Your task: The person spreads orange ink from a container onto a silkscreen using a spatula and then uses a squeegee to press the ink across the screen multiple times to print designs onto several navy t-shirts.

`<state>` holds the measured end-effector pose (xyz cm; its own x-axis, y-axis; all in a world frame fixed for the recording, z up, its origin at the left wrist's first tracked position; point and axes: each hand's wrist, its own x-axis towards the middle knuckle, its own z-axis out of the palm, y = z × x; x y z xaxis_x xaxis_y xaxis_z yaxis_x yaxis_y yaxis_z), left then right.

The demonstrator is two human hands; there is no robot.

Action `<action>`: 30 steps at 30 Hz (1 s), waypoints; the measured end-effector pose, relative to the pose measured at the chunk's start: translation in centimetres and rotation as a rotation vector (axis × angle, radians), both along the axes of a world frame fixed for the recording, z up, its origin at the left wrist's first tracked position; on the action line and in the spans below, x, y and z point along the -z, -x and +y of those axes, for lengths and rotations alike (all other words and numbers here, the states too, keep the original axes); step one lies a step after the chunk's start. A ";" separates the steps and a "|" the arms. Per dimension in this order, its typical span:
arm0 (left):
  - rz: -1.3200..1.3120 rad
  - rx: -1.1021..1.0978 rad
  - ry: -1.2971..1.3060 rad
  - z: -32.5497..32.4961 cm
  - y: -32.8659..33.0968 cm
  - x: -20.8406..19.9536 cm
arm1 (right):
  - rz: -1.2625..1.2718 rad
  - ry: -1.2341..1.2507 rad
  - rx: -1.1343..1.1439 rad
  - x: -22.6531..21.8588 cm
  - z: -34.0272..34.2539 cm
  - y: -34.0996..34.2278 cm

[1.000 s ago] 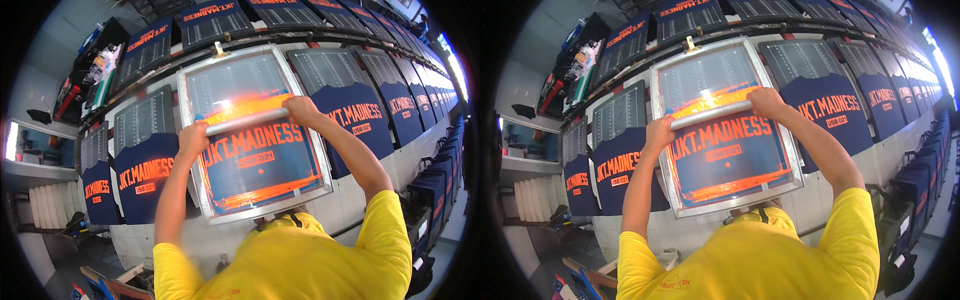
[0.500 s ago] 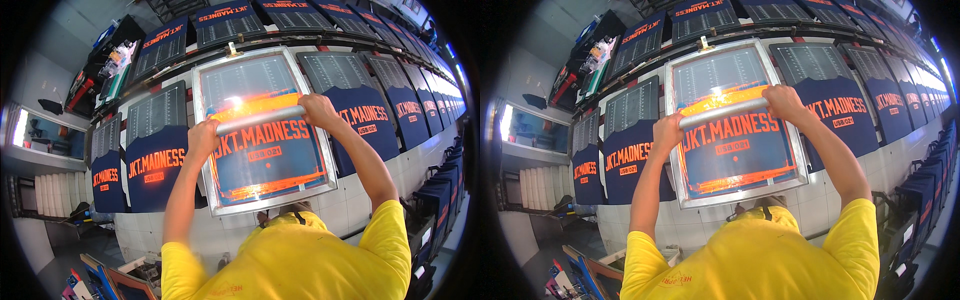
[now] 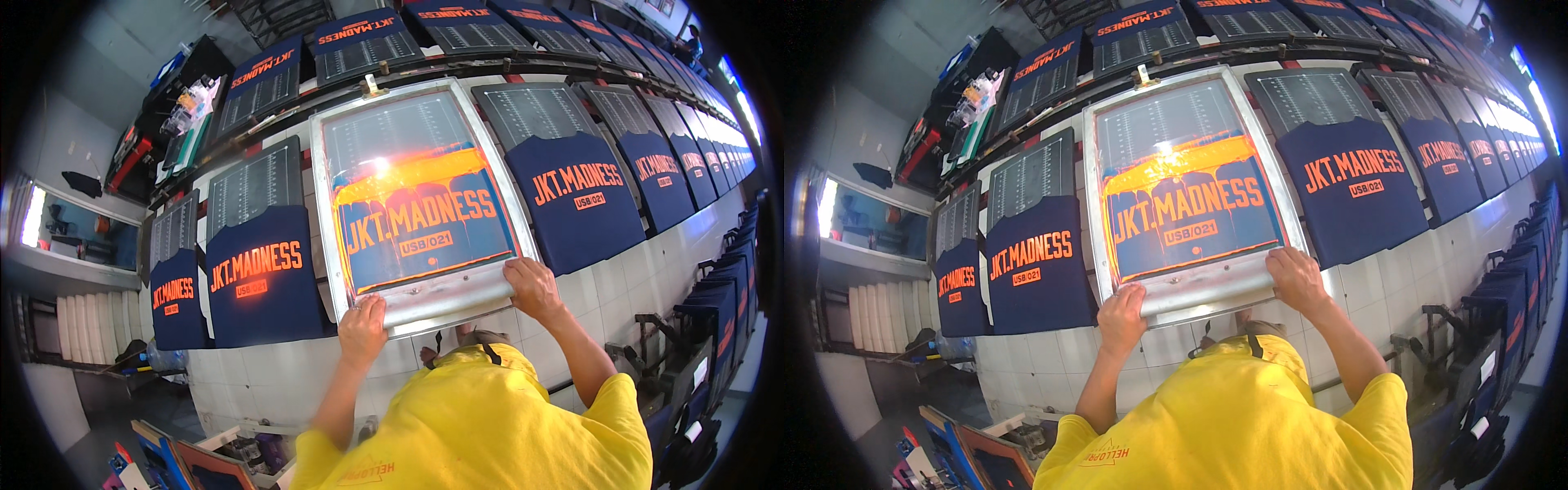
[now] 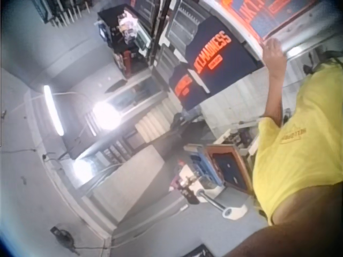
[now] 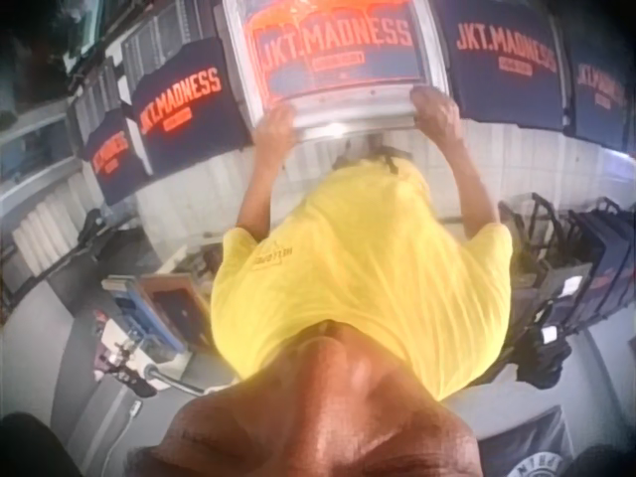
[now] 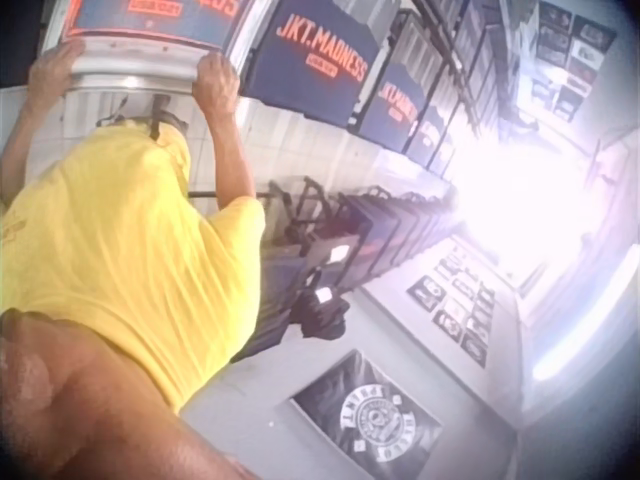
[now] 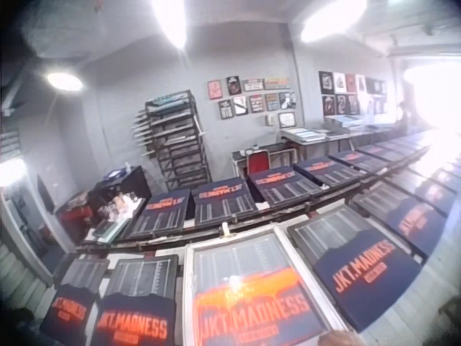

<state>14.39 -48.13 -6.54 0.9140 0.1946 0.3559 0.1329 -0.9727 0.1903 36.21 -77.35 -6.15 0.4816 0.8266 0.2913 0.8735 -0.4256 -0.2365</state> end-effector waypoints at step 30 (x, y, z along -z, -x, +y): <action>-0.055 -0.630 0.635 5.8 4.8 8.0 | 0.654 -0.511 0.673 9.3 -3.7 -3.6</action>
<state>9.54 -42.30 -14.52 0.5562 0.8295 0.0509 0.5813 -0.4320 0.6895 39.79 -81.04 -15.49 0.9815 0.1855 0.0477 0.1346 -0.4906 -0.8609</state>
